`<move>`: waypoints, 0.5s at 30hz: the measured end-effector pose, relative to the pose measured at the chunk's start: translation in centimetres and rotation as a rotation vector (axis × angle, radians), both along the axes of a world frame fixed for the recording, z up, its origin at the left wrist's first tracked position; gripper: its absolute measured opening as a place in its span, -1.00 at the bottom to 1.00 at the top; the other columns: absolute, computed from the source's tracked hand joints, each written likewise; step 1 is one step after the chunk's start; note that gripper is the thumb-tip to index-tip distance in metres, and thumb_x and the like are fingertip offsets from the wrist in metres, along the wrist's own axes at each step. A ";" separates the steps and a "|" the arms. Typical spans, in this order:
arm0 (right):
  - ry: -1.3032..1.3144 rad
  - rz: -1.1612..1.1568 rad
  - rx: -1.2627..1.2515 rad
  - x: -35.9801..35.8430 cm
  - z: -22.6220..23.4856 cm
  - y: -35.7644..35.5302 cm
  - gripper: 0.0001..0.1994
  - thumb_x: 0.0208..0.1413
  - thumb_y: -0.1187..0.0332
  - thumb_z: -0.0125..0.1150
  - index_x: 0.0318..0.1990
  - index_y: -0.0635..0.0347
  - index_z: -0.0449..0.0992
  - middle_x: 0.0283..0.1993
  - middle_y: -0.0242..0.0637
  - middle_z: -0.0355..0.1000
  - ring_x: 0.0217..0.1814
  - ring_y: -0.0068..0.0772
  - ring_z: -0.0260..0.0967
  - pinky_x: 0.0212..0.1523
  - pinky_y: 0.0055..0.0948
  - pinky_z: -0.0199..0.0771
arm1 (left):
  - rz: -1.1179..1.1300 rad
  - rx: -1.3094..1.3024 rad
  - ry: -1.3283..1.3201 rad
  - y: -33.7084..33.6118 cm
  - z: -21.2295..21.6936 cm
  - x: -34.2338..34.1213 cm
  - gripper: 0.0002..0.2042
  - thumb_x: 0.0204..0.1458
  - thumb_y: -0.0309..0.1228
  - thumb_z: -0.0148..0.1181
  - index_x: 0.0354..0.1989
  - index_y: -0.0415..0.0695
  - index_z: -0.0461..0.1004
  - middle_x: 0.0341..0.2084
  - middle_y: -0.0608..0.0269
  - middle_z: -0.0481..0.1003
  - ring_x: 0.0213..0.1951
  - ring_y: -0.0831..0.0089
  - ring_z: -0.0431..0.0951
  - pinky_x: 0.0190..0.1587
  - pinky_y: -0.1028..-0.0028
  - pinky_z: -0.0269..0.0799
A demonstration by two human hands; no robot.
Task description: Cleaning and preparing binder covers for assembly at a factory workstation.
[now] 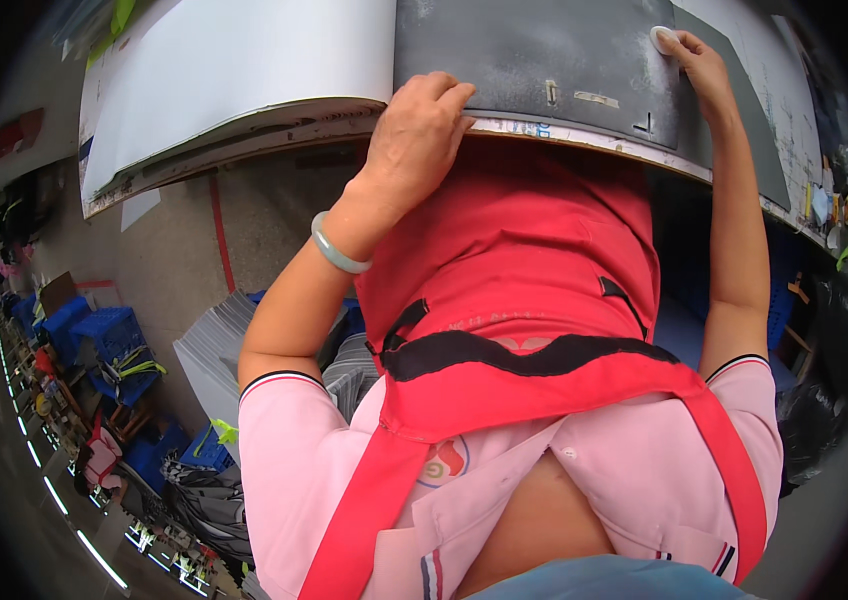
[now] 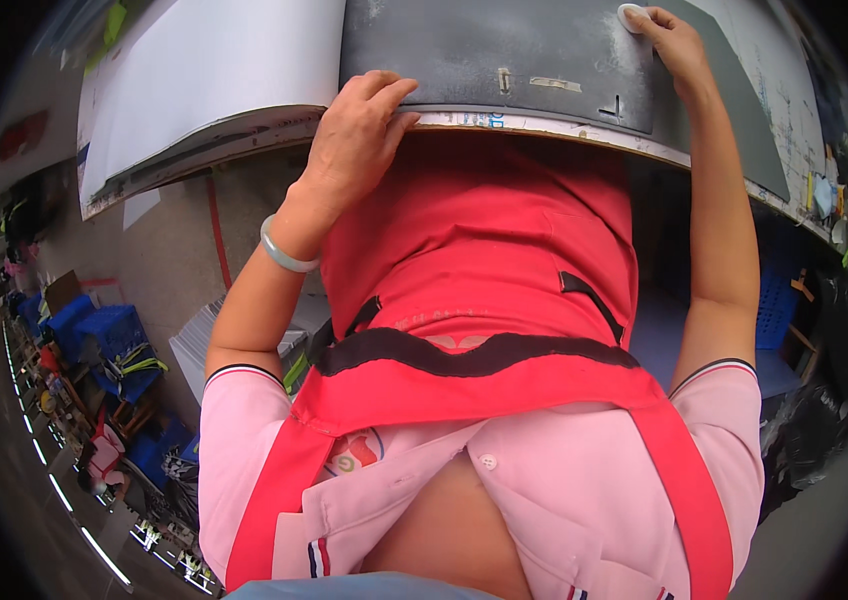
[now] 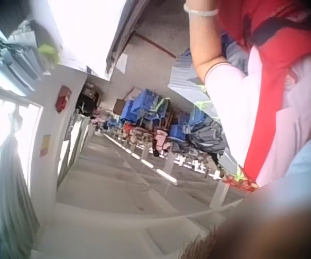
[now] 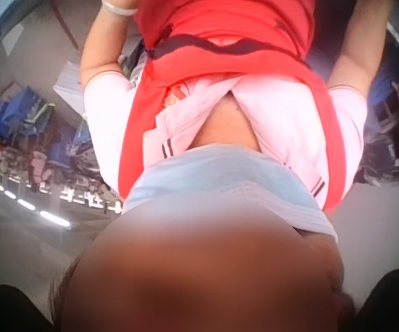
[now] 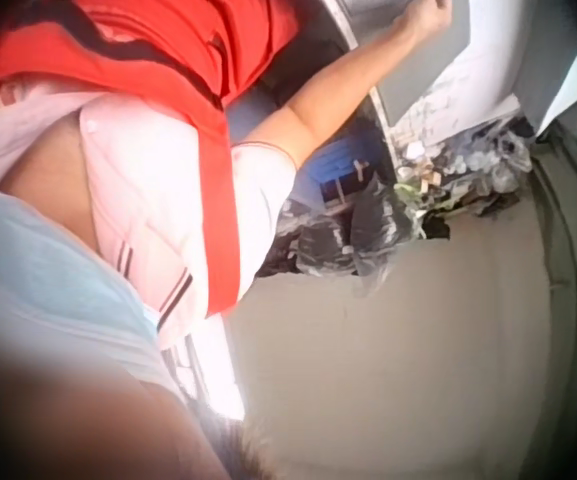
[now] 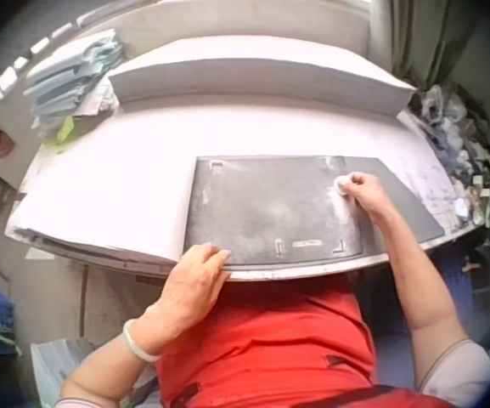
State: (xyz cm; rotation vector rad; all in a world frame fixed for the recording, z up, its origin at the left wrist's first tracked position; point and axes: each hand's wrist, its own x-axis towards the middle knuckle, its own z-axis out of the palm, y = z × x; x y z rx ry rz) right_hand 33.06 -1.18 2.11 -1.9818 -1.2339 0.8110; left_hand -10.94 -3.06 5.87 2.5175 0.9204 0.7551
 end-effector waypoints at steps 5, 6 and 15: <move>-0.016 0.022 -0.009 1.4 -1.2 -0.4 -0.67 0.15 -0.04 0.33 -0.22 0.02 0.65 -0.36 -0.65 0.41 -0.30 -0.75 0.23 -0.22 -0.65 0.16 | 0.088 0.007 0.175 0.4 -1.3 0.2 -0.80 0.03 -0.48 0.32 -0.17 -0.22 0.58 -0.19 0.14 0.53 -0.09 0.13 0.52 -0.04 0.26 0.50; -0.007 0.010 0.039 0.8 -1.1 -0.5 -0.67 0.15 -0.04 0.33 -0.22 0.01 0.65 -0.36 -0.64 0.41 -0.30 -0.74 0.24 -0.21 -0.66 0.18 | 0.086 0.003 0.180 0.3 -1.4 0.1 -0.80 0.03 -0.48 0.32 -0.17 -0.22 0.58 -0.19 0.14 0.53 -0.09 0.13 0.52 -0.04 0.26 0.50; -0.030 -0.130 -0.009 -4.3 2.6 -1.0 -0.82 0.11 0.33 0.27 -0.49 0.16 0.53 -0.52 -0.56 0.33 -0.47 -0.67 0.14 -0.44 -0.53 0.11 | 0.122 0.042 0.134 0.0 -1.6 0.0 -0.85 0.03 -0.48 0.32 -0.23 -0.22 0.57 -0.23 0.14 0.54 -0.12 0.13 0.52 -0.07 0.26 0.48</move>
